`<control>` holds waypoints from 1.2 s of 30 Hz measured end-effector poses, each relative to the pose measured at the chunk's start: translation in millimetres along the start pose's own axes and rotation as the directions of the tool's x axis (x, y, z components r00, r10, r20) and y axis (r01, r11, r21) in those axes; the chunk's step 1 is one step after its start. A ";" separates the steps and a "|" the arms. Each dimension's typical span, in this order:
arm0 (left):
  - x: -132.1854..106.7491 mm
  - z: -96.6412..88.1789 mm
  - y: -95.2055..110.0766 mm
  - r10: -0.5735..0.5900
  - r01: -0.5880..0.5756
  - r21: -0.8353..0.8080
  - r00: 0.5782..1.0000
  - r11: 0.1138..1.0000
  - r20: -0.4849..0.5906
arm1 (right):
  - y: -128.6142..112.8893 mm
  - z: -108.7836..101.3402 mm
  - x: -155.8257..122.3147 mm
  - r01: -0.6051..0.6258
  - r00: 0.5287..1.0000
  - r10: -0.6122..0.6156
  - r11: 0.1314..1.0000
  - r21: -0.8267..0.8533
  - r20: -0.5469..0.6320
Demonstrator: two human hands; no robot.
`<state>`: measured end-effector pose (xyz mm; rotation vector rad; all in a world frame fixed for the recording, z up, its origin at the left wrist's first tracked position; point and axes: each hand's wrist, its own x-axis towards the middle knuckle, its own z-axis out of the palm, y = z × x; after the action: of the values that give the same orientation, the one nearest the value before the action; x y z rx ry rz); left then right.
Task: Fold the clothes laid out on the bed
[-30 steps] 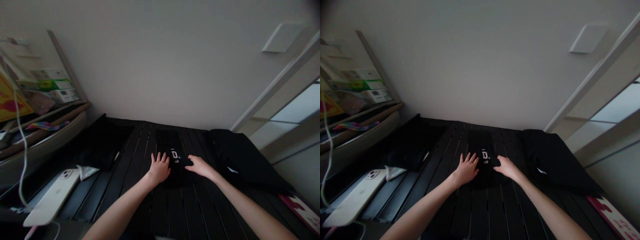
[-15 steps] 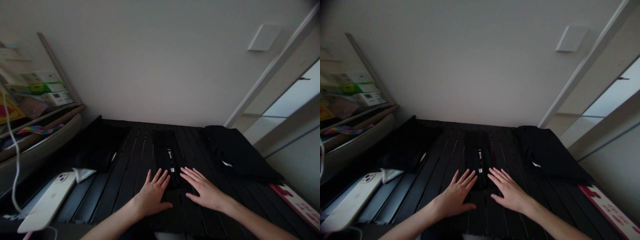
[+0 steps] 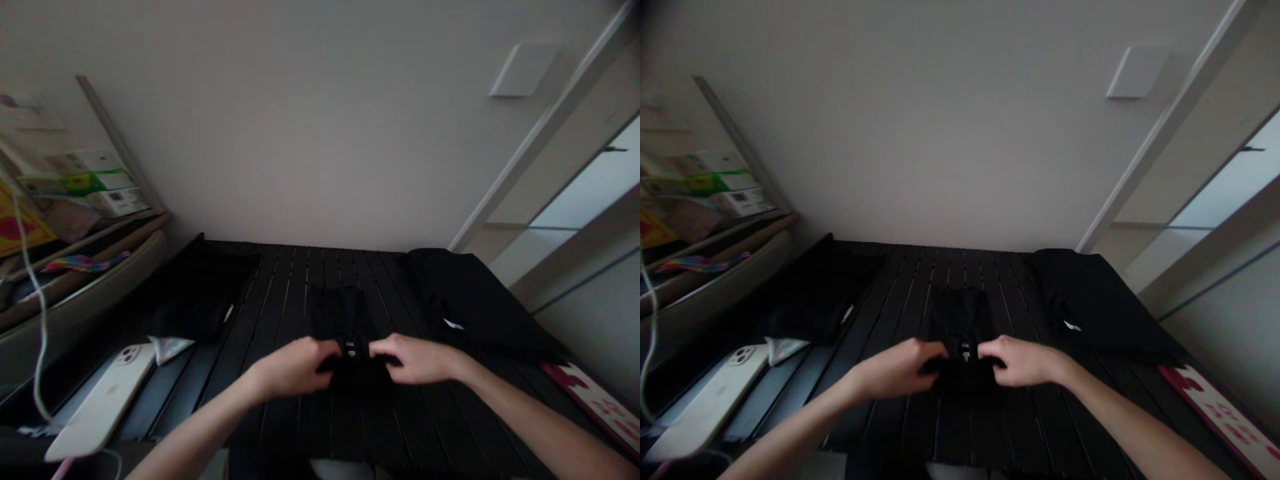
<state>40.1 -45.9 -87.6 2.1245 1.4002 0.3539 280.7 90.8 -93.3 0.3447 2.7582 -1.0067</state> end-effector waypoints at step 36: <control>103.4 32.9 -54.4 -0.734 0.723 -0.252 0.490 0.643 -0.470 | 74.1 20.8 87.7 -0.700 0.503 0.633 0.698 0.151 -0.589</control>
<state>58.9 53.4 -154.9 1.2108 2.4619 0.6280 219.4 145.7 -176.1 1.8528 2.6664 -0.5673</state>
